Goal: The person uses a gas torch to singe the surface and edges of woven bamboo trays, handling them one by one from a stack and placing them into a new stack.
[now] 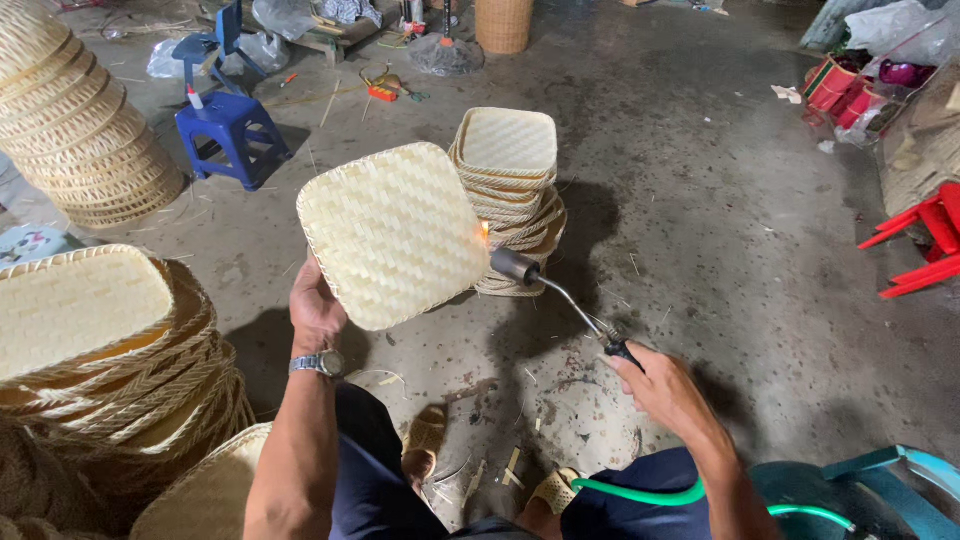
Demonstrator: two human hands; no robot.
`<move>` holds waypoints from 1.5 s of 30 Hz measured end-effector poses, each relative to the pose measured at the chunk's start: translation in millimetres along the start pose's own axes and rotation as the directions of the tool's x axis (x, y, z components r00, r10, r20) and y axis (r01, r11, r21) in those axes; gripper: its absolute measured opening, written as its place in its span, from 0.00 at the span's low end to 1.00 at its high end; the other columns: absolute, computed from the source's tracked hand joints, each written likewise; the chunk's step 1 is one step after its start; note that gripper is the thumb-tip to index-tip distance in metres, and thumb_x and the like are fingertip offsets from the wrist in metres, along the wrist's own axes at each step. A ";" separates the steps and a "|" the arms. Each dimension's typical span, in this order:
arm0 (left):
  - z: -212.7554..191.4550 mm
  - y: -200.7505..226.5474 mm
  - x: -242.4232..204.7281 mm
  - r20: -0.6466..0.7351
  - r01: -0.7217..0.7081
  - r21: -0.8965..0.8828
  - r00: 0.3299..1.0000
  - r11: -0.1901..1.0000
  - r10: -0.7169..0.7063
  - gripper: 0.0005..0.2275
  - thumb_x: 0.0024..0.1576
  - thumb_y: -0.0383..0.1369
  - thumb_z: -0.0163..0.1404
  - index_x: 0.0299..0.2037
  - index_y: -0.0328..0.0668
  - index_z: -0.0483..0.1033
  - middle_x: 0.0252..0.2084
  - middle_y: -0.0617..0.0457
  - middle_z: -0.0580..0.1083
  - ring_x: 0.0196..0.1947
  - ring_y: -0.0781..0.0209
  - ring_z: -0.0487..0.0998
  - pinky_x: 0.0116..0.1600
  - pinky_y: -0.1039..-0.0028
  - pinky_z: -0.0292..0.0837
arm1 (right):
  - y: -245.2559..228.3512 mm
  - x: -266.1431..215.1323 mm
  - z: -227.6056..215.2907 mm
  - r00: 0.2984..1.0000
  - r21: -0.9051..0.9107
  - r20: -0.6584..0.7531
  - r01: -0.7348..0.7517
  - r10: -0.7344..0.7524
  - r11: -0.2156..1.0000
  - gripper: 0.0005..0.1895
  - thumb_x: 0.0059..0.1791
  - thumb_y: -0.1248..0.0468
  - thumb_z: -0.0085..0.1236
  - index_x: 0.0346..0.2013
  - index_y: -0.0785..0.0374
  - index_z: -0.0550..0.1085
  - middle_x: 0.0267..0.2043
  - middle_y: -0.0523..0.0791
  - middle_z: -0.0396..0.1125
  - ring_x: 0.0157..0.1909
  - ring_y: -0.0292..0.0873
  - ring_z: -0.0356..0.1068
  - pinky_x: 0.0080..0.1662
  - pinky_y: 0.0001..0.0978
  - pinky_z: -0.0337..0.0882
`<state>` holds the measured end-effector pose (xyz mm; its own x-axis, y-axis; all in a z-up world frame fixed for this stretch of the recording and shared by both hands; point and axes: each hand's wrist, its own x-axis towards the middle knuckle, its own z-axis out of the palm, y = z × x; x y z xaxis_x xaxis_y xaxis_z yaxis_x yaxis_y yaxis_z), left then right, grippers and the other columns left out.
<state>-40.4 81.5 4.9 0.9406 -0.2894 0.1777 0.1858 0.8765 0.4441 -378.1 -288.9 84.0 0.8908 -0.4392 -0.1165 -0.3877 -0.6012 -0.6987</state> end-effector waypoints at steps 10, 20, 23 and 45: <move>-11.1 4.2 7.4 -0.050 0.015 0.234 0.999 0.972 -0.003 0.15 0.66 0.30 0.45 0.57 0.27 0.75 0.53 0.43 0.79 0.50 0.55 0.81 0.57 0.65 0.77 | -10.8 5.4 -16.6 0.996 0.008 0.016 -0.087 0.087 0.996 0.20 0.51 0.49 0.52 0.42 0.63 0.74 0.23 0.44 0.70 0.22 0.38 0.68 0.27 0.34 0.71; -16.3 -10.3 14.6 -0.050 0.035 0.369 0.999 0.929 -0.017 0.10 0.63 0.26 0.49 0.49 0.28 0.79 0.45 0.46 0.81 0.41 0.59 0.83 0.50 0.69 0.79 | -39.8 15.4 -34.1 0.997 -0.032 -0.073 0.005 -0.007 0.999 0.23 0.54 0.48 0.51 0.33 0.68 0.75 0.22 0.43 0.67 0.22 0.38 0.67 0.26 0.34 0.67; -25.2 -30.5 21.6 -0.011 0.027 0.391 1.000 0.920 -0.025 0.09 0.63 0.24 0.51 0.50 0.27 0.79 0.44 0.45 0.81 0.40 0.60 0.82 0.50 0.71 0.78 | -67.4 13.8 -29.2 0.999 0.013 -0.053 -0.006 0.006 1.000 0.17 0.51 0.49 0.50 0.43 0.56 0.77 0.21 0.42 0.64 0.21 0.38 0.65 0.24 0.34 0.65; -2.7 -53.6 16.9 -0.127 -0.048 0.230 0.989 0.972 0.079 0.08 0.64 0.23 0.47 0.45 0.27 0.79 0.41 0.45 0.80 0.37 0.58 0.81 0.47 0.68 0.79 | -8.8 20.0 -5.7 0.984 -0.204 0.076 -0.145 0.163 0.968 0.20 0.54 0.47 0.50 0.43 0.60 0.77 0.20 0.43 0.64 0.21 0.41 0.63 0.27 0.38 0.63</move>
<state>-33.6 30.6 -18.3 0.9808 -0.1679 0.0989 0.0701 0.7776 0.6249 -358.2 -296.2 91.8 0.8311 -0.4792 -0.2823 -0.5526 -0.6545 -0.5159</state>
